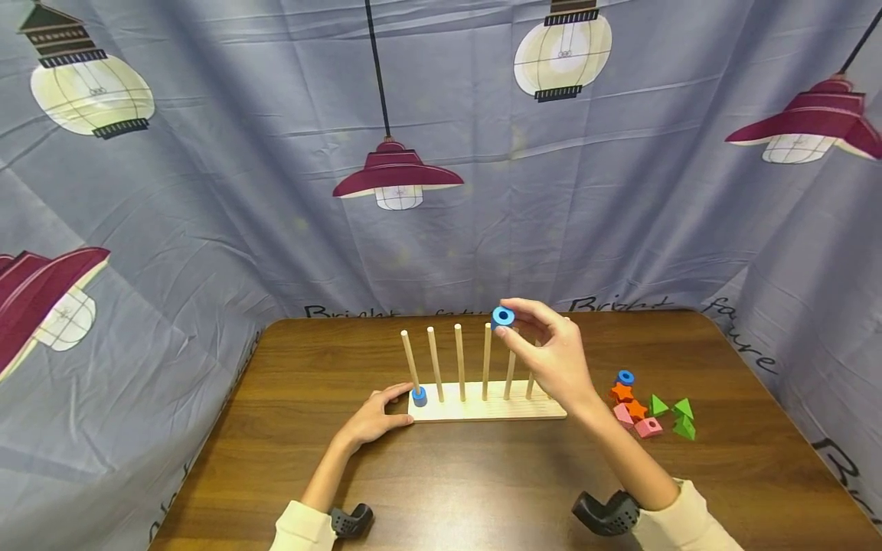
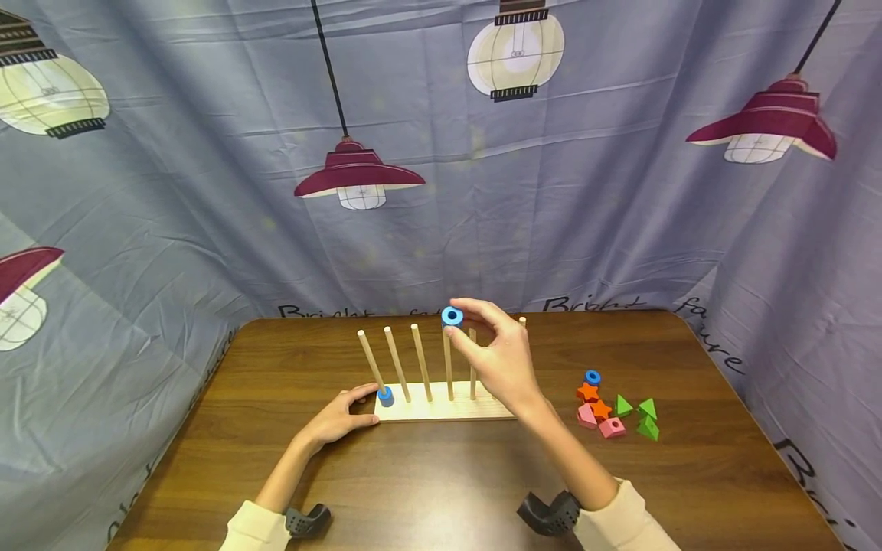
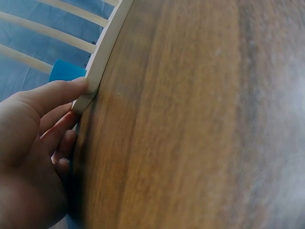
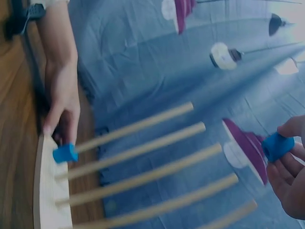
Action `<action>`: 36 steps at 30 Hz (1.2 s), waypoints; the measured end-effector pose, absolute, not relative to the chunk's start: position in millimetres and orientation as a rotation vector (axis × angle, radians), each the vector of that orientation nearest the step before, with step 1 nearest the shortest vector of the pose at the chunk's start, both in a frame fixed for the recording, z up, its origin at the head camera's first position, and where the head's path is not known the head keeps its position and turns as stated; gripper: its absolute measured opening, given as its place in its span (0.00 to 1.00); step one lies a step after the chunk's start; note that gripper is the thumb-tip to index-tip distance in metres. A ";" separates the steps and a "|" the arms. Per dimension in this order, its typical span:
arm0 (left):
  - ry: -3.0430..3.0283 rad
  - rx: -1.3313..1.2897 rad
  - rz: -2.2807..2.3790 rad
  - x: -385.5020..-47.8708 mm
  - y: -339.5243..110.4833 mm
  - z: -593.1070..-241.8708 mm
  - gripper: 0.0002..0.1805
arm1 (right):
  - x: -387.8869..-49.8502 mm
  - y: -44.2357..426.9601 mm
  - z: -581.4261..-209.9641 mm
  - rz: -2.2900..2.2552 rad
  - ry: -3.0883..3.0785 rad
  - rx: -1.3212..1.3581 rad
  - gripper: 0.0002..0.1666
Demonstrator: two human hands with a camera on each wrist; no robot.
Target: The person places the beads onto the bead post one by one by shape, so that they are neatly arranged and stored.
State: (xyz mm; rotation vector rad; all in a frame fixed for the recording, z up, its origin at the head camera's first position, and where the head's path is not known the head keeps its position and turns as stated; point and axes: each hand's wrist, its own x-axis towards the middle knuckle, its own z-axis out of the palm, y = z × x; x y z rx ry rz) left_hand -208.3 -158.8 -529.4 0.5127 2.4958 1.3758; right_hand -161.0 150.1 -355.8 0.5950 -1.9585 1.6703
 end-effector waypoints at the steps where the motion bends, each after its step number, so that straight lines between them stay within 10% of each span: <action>1: 2.492 0.505 1.378 -207.8 -159.4 -529.3 0.34 | -162.7 144.3 -355.6 1.679 -1.960 0.613 0.19; 36: 2.487 0.469 1.376 -208.6 -157.7 -528.3 0.34 | -196.9 46.7 -357.0 1.718 -2.142 0.669 0.18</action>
